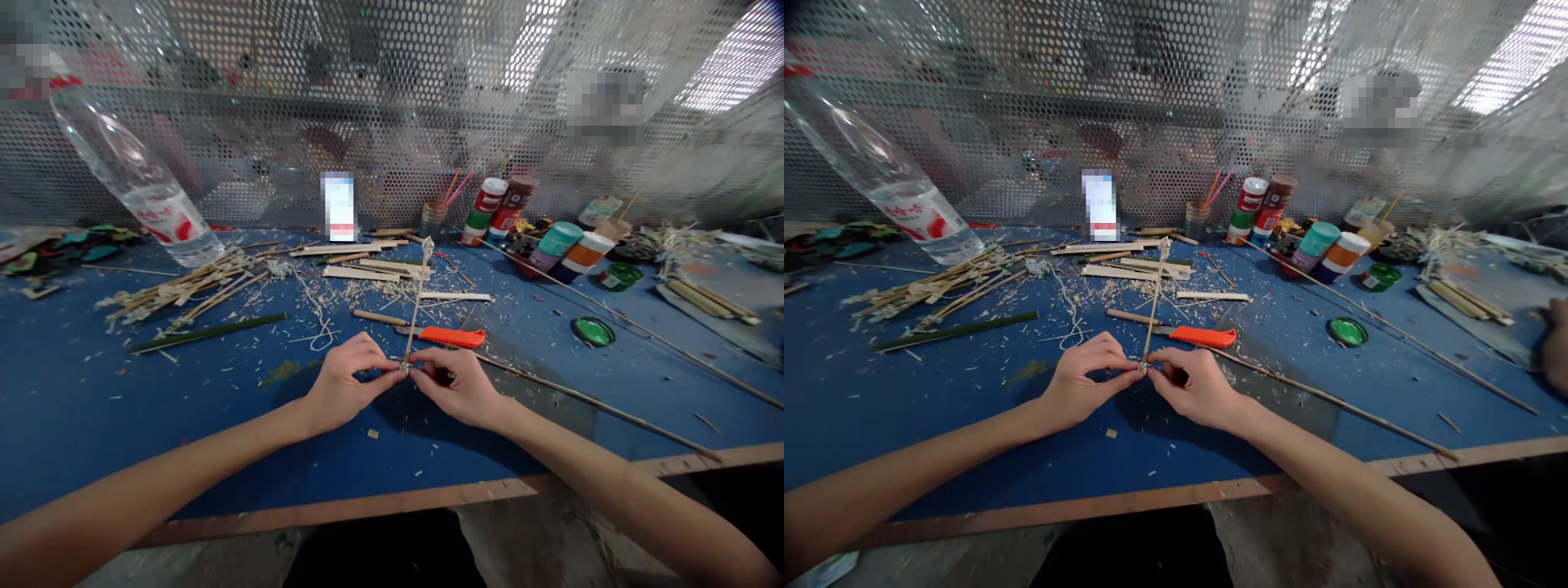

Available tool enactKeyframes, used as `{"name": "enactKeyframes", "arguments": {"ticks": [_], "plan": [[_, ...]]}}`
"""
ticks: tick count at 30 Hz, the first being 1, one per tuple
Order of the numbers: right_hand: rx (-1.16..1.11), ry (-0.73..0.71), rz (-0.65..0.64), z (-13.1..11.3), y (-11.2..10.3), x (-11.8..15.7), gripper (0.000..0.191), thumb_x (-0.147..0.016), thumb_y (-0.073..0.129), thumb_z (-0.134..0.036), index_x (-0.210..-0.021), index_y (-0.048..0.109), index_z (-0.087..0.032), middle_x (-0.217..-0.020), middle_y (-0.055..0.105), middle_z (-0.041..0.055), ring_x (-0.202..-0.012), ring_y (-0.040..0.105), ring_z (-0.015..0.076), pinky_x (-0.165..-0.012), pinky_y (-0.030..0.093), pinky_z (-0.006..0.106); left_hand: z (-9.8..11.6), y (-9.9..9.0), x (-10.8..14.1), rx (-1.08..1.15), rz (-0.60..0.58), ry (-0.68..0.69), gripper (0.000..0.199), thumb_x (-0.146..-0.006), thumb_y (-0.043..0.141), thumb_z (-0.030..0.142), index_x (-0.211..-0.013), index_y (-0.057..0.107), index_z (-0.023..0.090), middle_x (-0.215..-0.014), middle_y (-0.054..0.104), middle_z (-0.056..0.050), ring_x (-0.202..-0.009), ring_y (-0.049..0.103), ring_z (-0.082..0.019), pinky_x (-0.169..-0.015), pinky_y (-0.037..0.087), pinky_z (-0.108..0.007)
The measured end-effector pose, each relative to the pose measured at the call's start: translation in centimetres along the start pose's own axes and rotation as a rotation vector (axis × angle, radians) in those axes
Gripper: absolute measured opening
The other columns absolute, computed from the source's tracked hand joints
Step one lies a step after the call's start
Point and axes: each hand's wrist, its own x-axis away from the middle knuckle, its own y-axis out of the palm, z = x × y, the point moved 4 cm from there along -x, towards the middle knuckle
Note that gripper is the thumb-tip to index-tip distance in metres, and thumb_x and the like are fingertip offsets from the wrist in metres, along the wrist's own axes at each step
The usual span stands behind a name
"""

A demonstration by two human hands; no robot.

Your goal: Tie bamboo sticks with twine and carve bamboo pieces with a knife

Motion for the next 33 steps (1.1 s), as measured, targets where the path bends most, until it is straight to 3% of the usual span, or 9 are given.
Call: {"name": "enactKeyframes", "arguments": {"ticks": [8, 13, 19, 26, 33], "plan": [[-0.104, 0.091, -0.03, 0.3, 0.1, 0.1, 0.03, -0.093, 0.06, -0.044, -0.094, 0.076, -0.018, -0.054, 0.05, -0.003, -0.049, 0.036, 0.0104, -0.045, 0.028, 0.026, 0.1, -0.1, -0.1, -0.021, -0.036, 0.008, 0.019, -0.093, 0.068, 0.036, -0.085, 0.073, 0.02, -0.073, 0.07, -0.005, -0.071, 0.06, -0.019, -0.065, 0.052, -0.033], [-0.16, 0.117, -0.098, 0.1, 0.0, -0.3, 0.031, -0.095, 0.057, -0.042, -0.089, 0.076, -0.017, -0.064, 0.061, 0.001, -0.054, 0.043, 0.011, -0.049, 0.033, 0.025, 0.3, 0.0, 0.0, -0.035, -0.084, -0.009, 0.015, -0.093, 0.068, 0.031, -0.083, 0.069, 0.019, -0.074, 0.069, -0.004, -0.075, 0.059, -0.019, -0.067, 0.051, -0.033], [-0.134, 0.104, -0.094, 0.0, -0.1, -0.3, 0.031, -0.094, 0.057, -0.039, -0.082, 0.073, -0.016, -0.062, 0.06, 0.0, -0.053, 0.042, 0.0101, -0.049, 0.033, 0.025, 0.7, 0.0, 0.0, -0.057, -0.08, 0.006, 0.009, -0.091, 0.068, 0.027, -0.087, 0.069, 0.02, -0.075, 0.068, -0.003, -0.076, 0.059, -0.02, -0.067, 0.051, -0.033], [0.009, -0.007, -0.034, -0.2, 0.0, -0.1, 0.028, -0.095, 0.053, -0.033, -0.085, 0.072, -0.014, -0.054, 0.056, -0.0016, -0.046, 0.04, 0.0093, -0.046, 0.031, 0.024, 0.6, 0.2, 0.2, -0.079, -0.059, 0.093, 0.011, -0.093, 0.067, 0.022, -0.103, 0.072, 0.022, -0.086, 0.071, -0.004, -0.09, 0.06, -0.022, -0.083, 0.055, -0.038], [0.281, -0.362, 0.124, -1.0, 0.1, 0.5, 0.015, -0.09, 0.053, -0.016, -0.081, 0.065, -0.019, -0.053, 0.056, -0.0029, -0.044, 0.046, 0.0097, -0.047, 0.034, 0.023, 0.4, 0.5, 0.4, -0.084, -0.055, 0.159, 0.011, -0.095, 0.065, 0.024, -0.104, 0.071, 0.023, -0.084, 0.071, -0.003, -0.086, 0.061, -0.021, -0.08, 0.056, -0.039]]}}
